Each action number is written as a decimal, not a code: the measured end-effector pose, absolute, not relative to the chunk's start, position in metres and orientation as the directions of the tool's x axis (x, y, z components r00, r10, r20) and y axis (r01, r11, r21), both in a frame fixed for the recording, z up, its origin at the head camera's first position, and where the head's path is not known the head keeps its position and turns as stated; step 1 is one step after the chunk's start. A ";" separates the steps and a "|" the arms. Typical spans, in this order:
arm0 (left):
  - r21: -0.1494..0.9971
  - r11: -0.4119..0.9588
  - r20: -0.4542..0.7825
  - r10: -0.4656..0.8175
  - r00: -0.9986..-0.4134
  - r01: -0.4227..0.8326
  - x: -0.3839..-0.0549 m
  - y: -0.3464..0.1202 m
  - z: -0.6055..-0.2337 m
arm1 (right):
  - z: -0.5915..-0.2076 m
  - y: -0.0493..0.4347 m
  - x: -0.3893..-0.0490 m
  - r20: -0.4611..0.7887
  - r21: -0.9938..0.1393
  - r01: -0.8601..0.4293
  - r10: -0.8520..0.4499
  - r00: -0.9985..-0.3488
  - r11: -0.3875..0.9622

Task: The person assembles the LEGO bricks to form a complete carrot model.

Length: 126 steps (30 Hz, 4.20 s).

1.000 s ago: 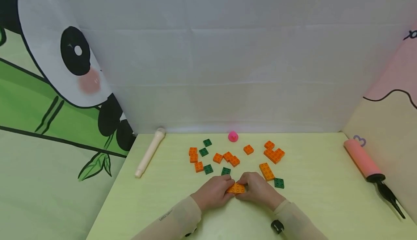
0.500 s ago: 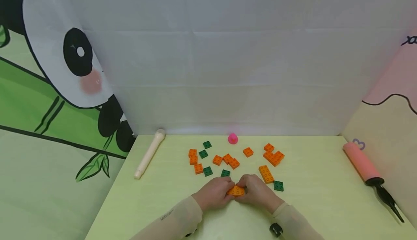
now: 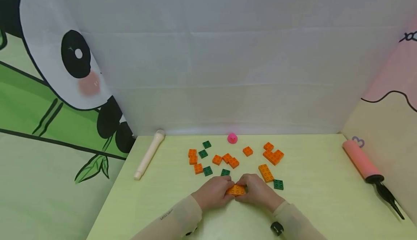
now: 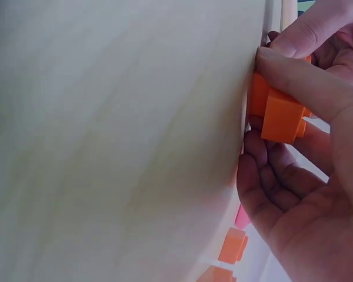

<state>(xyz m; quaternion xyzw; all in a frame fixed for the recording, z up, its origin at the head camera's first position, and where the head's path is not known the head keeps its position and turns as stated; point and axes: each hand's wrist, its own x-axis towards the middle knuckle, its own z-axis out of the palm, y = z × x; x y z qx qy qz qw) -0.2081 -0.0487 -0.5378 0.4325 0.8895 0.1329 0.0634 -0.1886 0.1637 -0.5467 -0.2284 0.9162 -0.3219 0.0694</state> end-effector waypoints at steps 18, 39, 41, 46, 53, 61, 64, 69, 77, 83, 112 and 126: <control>0.340 0.638 -0.048 0.746 -0.665 0.691 -0.213 -0.049 -0.532 | -0.542 0.176 -0.184 -0.046 -0.741 -0.257 -0.430 -0.902 0.620; 0.499 0.601 0.014 0.716 -0.698 0.625 -0.210 -0.053 -0.537 | -0.543 0.177 -0.182 -0.035 -0.727 -0.273 -0.431 -0.902 0.631; 0.481 0.595 0.026 0.725 -0.689 0.644 -0.211 -0.052 -0.539 | -0.541 0.180 -0.181 -0.041 -0.737 -0.263 -0.430 -0.902 0.623; 0.451 0.584 0.043 0.741 -0.670 0.675 -0.212 -0.052 -0.543 | -0.534 0.190 -0.182 -0.018 -0.755 -0.237 -0.381 -0.924 0.611; 0.447 0.609 0.008 0.729 -0.684 0.655 -0.210 -0.053 -0.542 | -0.529 0.210 -0.190 0.134 -0.695 -0.253 -0.224 -0.965 0.673; 0.447 0.609 0.008 0.730 -0.684 0.655 -0.208 -0.052 -0.541 | -0.526 0.233 -0.198 0.150 -0.578 -0.151 -0.077 -0.986 0.802; 0.446 0.609 0.006 0.731 -0.682 0.656 -0.209 -0.052 -0.542 | -0.530 0.238 -0.200 0.147 -0.532 -0.124 -0.053 -0.988 0.837; 0.445 0.611 0.000 0.732 -0.682 0.655 -0.209 -0.052 -0.544 | -0.533 0.239 -0.201 0.086 -0.516 -0.063 -0.022 -0.996 0.854; 0.442 0.609 0.000 0.734 -0.679 0.658 -0.209 -0.053 -0.543 | -0.533 0.234 -0.201 0.042 -0.497 -0.018 0.004 -0.999 0.868; 0.444 0.613 -0.003 0.731 -0.683 0.654 -0.208 -0.053 -0.542 | -0.533 0.231 -0.203 0.028 -0.510 0.002 0.019 -0.999 0.860; 0.431 0.619 -0.008 0.730 -0.683 0.656 -0.211 -0.053 -0.540 | -0.536 0.210 -0.191 0.115 -0.603 -0.207 -0.172 -0.978 0.770; 0.425 0.601 0.017 0.742 -0.670 0.677 -0.211 -0.053 -0.540 | -0.531 0.195 -0.178 0.153 -0.660 -0.349 -0.335 -0.930 0.665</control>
